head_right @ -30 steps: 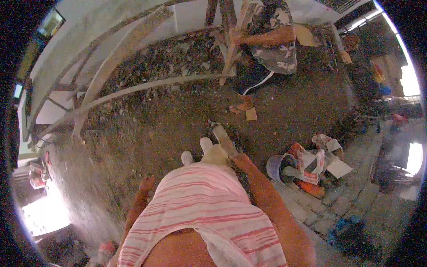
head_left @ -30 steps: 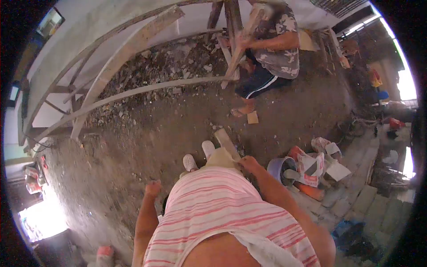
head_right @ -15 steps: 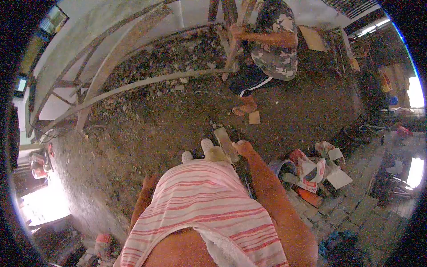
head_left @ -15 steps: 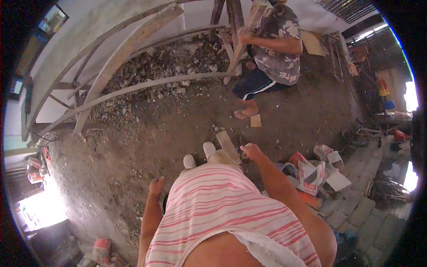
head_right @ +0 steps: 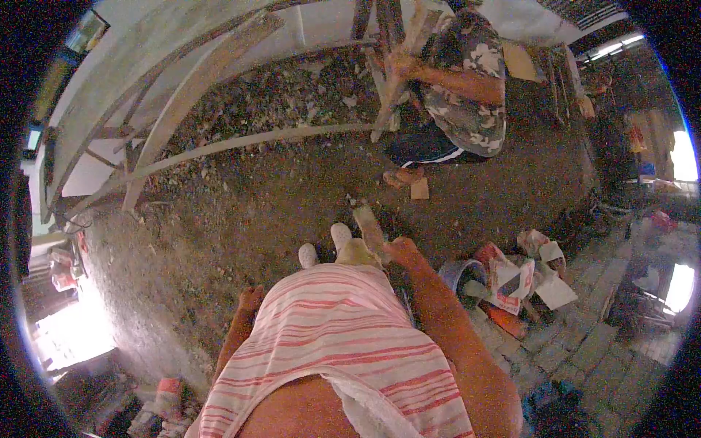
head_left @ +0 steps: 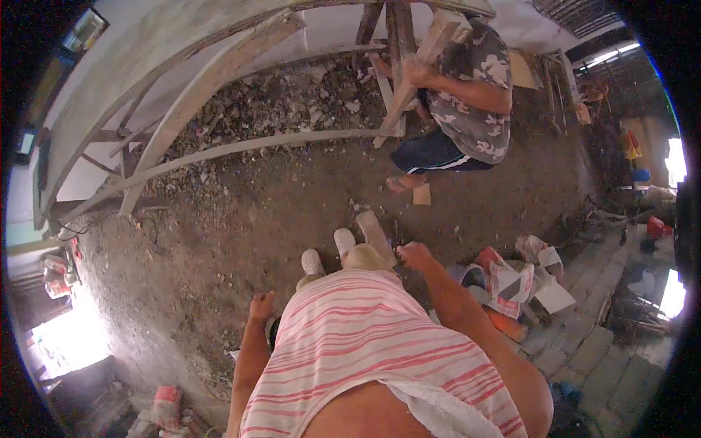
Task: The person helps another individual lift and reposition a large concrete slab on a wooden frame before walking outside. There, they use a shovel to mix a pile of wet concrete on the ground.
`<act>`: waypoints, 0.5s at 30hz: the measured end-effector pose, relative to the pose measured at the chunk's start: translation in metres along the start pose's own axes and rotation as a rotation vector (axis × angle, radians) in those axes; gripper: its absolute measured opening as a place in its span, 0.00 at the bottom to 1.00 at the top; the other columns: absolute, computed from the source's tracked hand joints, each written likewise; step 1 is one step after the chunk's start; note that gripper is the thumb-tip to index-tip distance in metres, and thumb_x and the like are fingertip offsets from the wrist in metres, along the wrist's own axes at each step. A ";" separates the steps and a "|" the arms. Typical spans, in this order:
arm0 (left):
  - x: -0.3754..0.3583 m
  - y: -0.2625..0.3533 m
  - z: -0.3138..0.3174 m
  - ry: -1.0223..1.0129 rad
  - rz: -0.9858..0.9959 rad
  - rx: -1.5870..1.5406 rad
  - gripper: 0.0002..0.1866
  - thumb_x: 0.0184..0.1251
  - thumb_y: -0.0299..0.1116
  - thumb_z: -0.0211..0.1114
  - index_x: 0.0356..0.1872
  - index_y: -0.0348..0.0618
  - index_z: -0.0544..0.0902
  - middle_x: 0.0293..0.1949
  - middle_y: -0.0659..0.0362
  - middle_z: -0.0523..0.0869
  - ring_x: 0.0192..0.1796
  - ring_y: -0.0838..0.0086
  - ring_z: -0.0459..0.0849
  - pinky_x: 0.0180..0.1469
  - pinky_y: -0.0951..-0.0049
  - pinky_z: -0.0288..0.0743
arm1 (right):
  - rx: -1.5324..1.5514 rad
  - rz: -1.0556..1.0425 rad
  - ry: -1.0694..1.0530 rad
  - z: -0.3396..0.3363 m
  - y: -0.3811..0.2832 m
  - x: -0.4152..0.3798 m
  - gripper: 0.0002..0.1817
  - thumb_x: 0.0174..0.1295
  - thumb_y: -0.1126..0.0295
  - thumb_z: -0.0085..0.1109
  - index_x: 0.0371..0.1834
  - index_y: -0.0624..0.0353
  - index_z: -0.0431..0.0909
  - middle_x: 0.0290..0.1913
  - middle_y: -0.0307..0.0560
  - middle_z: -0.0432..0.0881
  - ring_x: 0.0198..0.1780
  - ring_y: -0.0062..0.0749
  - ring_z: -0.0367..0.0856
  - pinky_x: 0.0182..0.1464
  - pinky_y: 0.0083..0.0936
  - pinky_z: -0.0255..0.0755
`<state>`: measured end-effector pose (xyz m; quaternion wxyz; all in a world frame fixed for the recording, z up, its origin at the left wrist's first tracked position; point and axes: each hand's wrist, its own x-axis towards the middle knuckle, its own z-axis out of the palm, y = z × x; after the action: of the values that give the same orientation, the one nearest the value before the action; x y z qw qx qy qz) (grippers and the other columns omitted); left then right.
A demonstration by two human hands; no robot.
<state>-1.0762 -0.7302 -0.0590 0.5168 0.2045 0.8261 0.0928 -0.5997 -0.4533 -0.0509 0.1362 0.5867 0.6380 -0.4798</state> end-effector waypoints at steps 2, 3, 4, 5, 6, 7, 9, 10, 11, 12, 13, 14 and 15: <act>-0.001 0.003 -0.001 0.034 0.028 -0.027 0.29 0.56 0.53 0.61 0.42 0.31 0.81 0.34 0.43 0.84 0.38 0.58 0.83 0.42 0.62 0.74 | 0.009 0.023 -0.022 -0.006 -0.006 -0.007 0.30 0.60 0.42 0.49 0.28 0.63 0.82 0.26 0.54 0.81 0.32 0.45 0.80 0.39 0.39 0.72; 0.011 -0.009 0.002 0.057 0.035 -0.034 0.29 0.56 0.53 0.61 0.42 0.31 0.81 0.34 0.43 0.84 0.38 0.58 0.83 0.42 0.62 0.74 | 0.017 0.046 -0.044 -0.011 -0.014 -0.014 0.30 0.60 0.43 0.48 0.27 0.63 0.81 0.25 0.54 0.80 0.31 0.45 0.80 0.38 0.39 0.72; 0.026 -0.025 0.007 0.080 0.040 -0.041 0.28 0.56 0.53 0.62 0.41 0.32 0.82 0.34 0.44 0.85 0.38 0.58 0.84 0.42 0.62 0.74 | 0.015 0.047 -0.046 -0.009 -0.012 -0.016 0.30 0.60 0.43 0.48 0.27 0.63 0.81 0.25 0.54 0.80 0.31 0.45 0.80 0.38 0.39 0.72; 0.040 -0.041 0.012 0.102 0.044 -0.049 0.28 0.56 0.53 0.62 0.41 0.32 0.82 0.34 0.44 0.85 0.38 0.59 0.84 0.42 0.62 0.74 | 0.125 0.064 -0.020 -0.005 -0.010 -0.018 0.28 0.63 0.45 0.46 0.29 0.61 0.81 0.26 0.54 0.81 0.33 0.46 0.80 0.38 0.39 0.73; 0.051 -0.054 0.016 0.124 0.049 -0.056 0.28 0.56 0.53 0.62 0.40 0.33 0.82 0.34 0.45 0.85 0.38 0.59 0.84 0.42 0.62 0.74 | 0.234 0.081 0.006 0.000 -0.003 -0.016 0.26 0.65 0.48 0.45 0.30 0.60 0.82 0.28 0.53 0.82 0.34 0.47 0.81 0.38 0.40 0.73; 0.055 -0.060 0.018 0.147 0.055 -0.063 0.27 0.56 0.53 0.62 0.40 0.33 0.83 0.33 0.45 0.85 0.38 0.59 0.84 0.42 0.62 0.74 | 0.233 0.083 0.005 0.007 0.007 -0.007 0.26 0.65 0.48 0.45 0.30 0.60 0.82 0.28 0.53 0.82 0.34 0.47 0.81 0.38 0.40 0.73; 0.044 -0.052 0.012 0.096 0.049 -0.124 0.27 0.56 0.53 0.61 0.41 0.33 0.82 0.33 0.45 0.85 0.38 0.59 0.84 0.42 0.62 0.74 | -0.518 -0.441 0.077 0.017 0.024 0.009 0.21 0.68 0.54 0.43 0.31 0.57 0.82 0.32 0.53 0.83 0.38 0.50 0.81 0.39 0.41 0.74; 0.036 -0.046 0.010 0.048 0.043 -0.185 0.27 0.57 0.53 0.61 0.41 0.33 0.82 0.32 0.46 0.85 0.37 0.58 0.84 0.42 0.62 0.74 | -0.518 -0.441 0.077 0.020 0.029 0.009 0.21 0.68 0.54 0.43 0.31 0.57 0.82 0.32 0.53 0.83 0.38 0.50 0.81 0.39 0.41 0.74; 0.037 -0.049 0.012 0.049 0.044 -0.186 0.27 0.57 0.53 0.61 0.41 0.33 0.82 0.32 0.46 0.85 0.37 0.58 0.84 0.42 0.62 0.74 | -0.352 -0.346 0.034 0.020 0.027 0.007 0.20 0.68 0.55 0.43 0.32 0.57 0.82 0.33 0.54 0.83 0.39 0.51 0.80 0.41 0.42 0.74; 0.037 -0.051 0.013 0.065 0.040 -0.156 0.27 0.57 0.52 0.61 0.40 0.32 0.81 0.31 0.46 0.85 0.37 0.58 0.84 0.41 0.62 0.74 | -0.185 -0.249 -0.009 0.019 0.025 0.004 0.20 0.68 0.56 0.43 0.33 0.57 0.82 0.35 0.55 0.83 0.40 0.51 0.80 0.42 0.43 0.74; 0.037 -0.054 0.013 0.081 0.035 -0.126 0.27 0.57 0.51 0.61 0.39 0.32 0.81 0.30 0.46 0.85 0.36 0.58 0.84 0.41 0.62 0.73 | -0.185 -0.250 -0.008 0.019 0.022 0.002 0.20 0.68 0.56 0.43 0.33 0.57 0.82 0.35 0.55 0.83 0.40 0.51 0.80 0.42 0.43 0.74; 0.051 -0.077 0.016 0.082 0.036 -0.126 0.27 0.57 0.51 0.61 0.39 0.32 0.81 0.30 0.46 0.85 0.36 0.58 0.84 0.41 0.62 0.73 | -0.239 -0.294 0.013 0.019 0.021 0.001 0.21 0.67 0.55 0.43 0.32 0.57 0.81 0.34 0.55 0.82 0.40 0.51 0.80 0.43 0.43 0.73; 0.075 -0.109 0.022 0.054 0.066 -0.272 0.26 0.58 0.51 0.60 0.39 0.32 0.81 0.31 0.46 0.85 0.37 0.59 0.84 0.41 0.62 0.73 | -0.292 -0.338 0.034 0.020 0.020 0.001 0.21 0.66 0.53 0.44 0.32 0.58 0.81 0.34 0.56 0.82 0.40 0.50 0.80 0.43 0.43 0.73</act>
<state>-1.1117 -0.7971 -0.1700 0.5139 0.1571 0.8124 0.2263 -0.5902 -0.4709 -0.0702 0.1264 0.4536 0.7921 -0.3883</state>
